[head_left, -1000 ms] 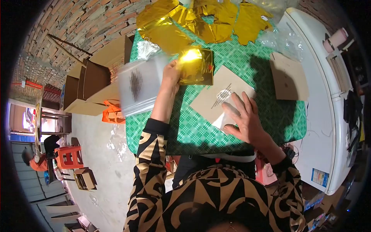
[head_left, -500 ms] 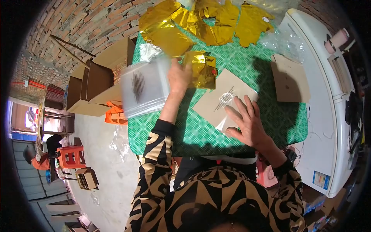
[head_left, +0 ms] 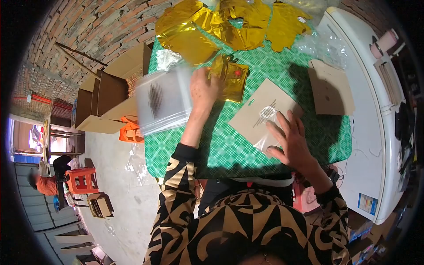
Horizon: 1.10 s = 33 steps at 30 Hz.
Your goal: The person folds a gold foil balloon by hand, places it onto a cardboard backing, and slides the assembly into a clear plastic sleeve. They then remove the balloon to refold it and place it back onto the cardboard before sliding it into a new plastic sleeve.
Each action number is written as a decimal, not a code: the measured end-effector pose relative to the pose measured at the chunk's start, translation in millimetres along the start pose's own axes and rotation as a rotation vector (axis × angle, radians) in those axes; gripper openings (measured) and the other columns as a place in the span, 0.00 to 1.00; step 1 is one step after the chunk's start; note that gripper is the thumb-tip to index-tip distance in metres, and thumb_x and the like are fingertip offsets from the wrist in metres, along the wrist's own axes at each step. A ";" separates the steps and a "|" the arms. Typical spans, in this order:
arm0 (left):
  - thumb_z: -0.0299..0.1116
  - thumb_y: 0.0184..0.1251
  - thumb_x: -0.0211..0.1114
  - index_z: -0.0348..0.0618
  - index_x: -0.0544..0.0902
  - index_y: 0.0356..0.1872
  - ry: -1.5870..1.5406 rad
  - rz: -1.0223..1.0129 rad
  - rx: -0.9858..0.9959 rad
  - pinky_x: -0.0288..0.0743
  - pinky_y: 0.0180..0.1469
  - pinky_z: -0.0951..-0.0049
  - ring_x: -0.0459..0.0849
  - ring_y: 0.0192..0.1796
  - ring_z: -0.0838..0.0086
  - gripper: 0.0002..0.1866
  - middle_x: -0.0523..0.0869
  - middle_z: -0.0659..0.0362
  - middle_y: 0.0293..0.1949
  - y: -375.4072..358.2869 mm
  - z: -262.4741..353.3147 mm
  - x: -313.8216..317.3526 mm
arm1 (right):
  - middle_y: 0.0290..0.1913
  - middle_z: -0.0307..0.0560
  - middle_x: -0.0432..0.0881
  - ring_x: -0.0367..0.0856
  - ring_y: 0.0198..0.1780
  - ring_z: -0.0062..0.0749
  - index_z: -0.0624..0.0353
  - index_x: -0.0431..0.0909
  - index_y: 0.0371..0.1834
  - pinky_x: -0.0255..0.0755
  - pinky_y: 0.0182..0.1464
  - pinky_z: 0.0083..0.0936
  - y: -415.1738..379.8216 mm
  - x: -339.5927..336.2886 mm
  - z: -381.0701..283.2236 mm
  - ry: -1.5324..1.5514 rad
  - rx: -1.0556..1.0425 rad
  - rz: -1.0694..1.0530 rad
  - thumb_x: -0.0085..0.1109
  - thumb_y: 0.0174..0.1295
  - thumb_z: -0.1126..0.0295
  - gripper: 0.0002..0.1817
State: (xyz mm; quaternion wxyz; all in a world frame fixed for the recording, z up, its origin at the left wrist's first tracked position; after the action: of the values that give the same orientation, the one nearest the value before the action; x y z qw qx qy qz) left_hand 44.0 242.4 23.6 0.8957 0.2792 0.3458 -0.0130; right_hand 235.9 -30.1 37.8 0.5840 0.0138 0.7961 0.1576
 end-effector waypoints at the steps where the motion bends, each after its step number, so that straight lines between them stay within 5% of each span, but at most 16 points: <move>1: 0.34 0.74 0.65 0.39 0.83 0.51 -0.027 0.017 0.017 0.76 0.56 0.51 0.83 0.53 0.47 0.12 0.85 0.46 0.48 -2.5 2.4 -4.6 | 0.77 0.67 0.64 0.60 0.76 0.76 0.57 0.75 0.75 0.57 0.74 0.70 -2.4 -1.0 -0.7 -0.002 0.005 -0.014 0.78 0.55 0.52 0.44; 7: 0.34 0.80 0.60 0.37 0.84 0.54 -0.317 -0.017 -0.109 0.75 0.60 0.57 0.82 0.57 0.52 0.12 0.85 0.46 0.50 -28.6 14.6 -37.8 | 0.78 0.64 0.63 0.58 0.78 0.73 0.53 0.75 0.75 0.56 0.75 0.69 -19.3 0.6 -6.1 0.000 0.041 -0.019 0.77 0.55 0.51 0.43; 11: 0.31 0.79 0.63 0.36 0.84 0.54 -0.304 0.011 -0.119 0.79 0.55 0.61 0.87 0.50 0.54 0.11 0.87 0.46 0.47 -75.9 37.8 -68.1 | 0.80 0.59 0.61 0.57 0.80 0.71 0.50 0.75 0.76 0.55 0.77 0.69 -29.0 -0.7 -10.3 -0.013 0.056 -0.019 0.77 0.54 0.51 0.43; 13: 0.30 0.77 0.65 0.36 0.86 0.52 -0.280 -0.199 -0.082 0.82 0.49 0.61 0.90 0.45 0.54 0.10 0.90 0.45 0.46 -98.8 49.3 -66.7 | 0.81 0.58 0.60 0.56 0.80 0.70 0.50 0.75 0.76 0.55 0.77 0.69 -32.8 0.8 -10.0 -0.009 0.035 0.001 0.77 0.54 0.50 0.44; 14: 0.35 0.81 0.65 0.35 0.87 0.56 -0.297 -0.317 -0.183 0.81 0.52 0.71 0.89 0.45 0.72 0.14 0.92 0.53 0.43 -108.9 52.7 -62.3 | 0.81 0.57 0.60 0.56 0.80 0.70 0.50 0.75 0.76 0.55 0.77 0.69 -34.8 1.7 -9.8 -0.009 0.032 0.003 0.77 0.54 0.50 0.44; 20: 0.42 0.83 0.64 0.34 0.87 0.53 -0.394 -0.715 -0.377 0.78 0.41 0.75 0.82 0.36 0.82 0.18 0.88 0.62 0.35 -111.5 68.3 -39.5 | 0.82 0.56 0.60 0.55 0.81 0.70 0.49 0.75 0.76 0.55 0.78 0.69 -39.3 -0.4 -11.8 0.015 0.016 -0.005 0.77 0.54 0.51 0.44; 26: 0.42 0.82 0.67 0.35 0.88 0.45 -0.541 -0.758 -0.392 0.76 0.38 0.78 0.82 0.35 0.84 0.17 0.87 0.66 0.33 -108.8 61.9 -3.8 | 0.79 0.57 0.65 0.57 0.80 0.69 0.53 0.79 0.72 0.56 0.77 0.70 -43.7 1.0 -15.0 0.030 -0.047 -0.005 0.76 0.53 0.54 0.39; 30: 0.41 0.78 0.69 0.37 0.87 0.41 -0.640 -0.656 -0.360 0.77 0.34 0.70 0.85 0.30 0.78 0.14 0.90 0.58 0.28 -110.9 55.5 12.0 | 0.76 0.57 0.69 0.59 0.79 0.69 0.55 0.82 0.68 0.56 0.77 0.70 -42.4 -0.5 -18.9 -0.049 -0.100 -0.011 0.72 0.56 0.54 0.35; 33: 0.37 0.83 0.65 0.36 0.87 0.41 -0.476 -0.660 -0.283 0.76 0.37 0.77 0.82 0.34 0.84 0.13 0.87 0.65 0.31 -108.6 64.2 1.1 | 0.76 0.57 0.71 0.60 0.79 0.67 0.54 0.83 0.67 0.54 0.77 0.71 -42.1 -0.2 -19.5 -0.056 -0.107 -0.008 0.69 0.58 0.53 0.32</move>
State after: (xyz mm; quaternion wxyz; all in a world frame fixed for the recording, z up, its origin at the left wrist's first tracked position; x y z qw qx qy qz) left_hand 60.7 118.2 8.4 0.9277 0.0172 0.1989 -0.3153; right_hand 224.6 -74.7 32.0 0.6066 -0.0164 0.7700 0.1972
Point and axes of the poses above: each hand's wrist, its own y-axis towards the middle knuckle, its own x-axis out of the palm, z = x × y, the point moved 4 cm from there along y, towards the middle knuckle
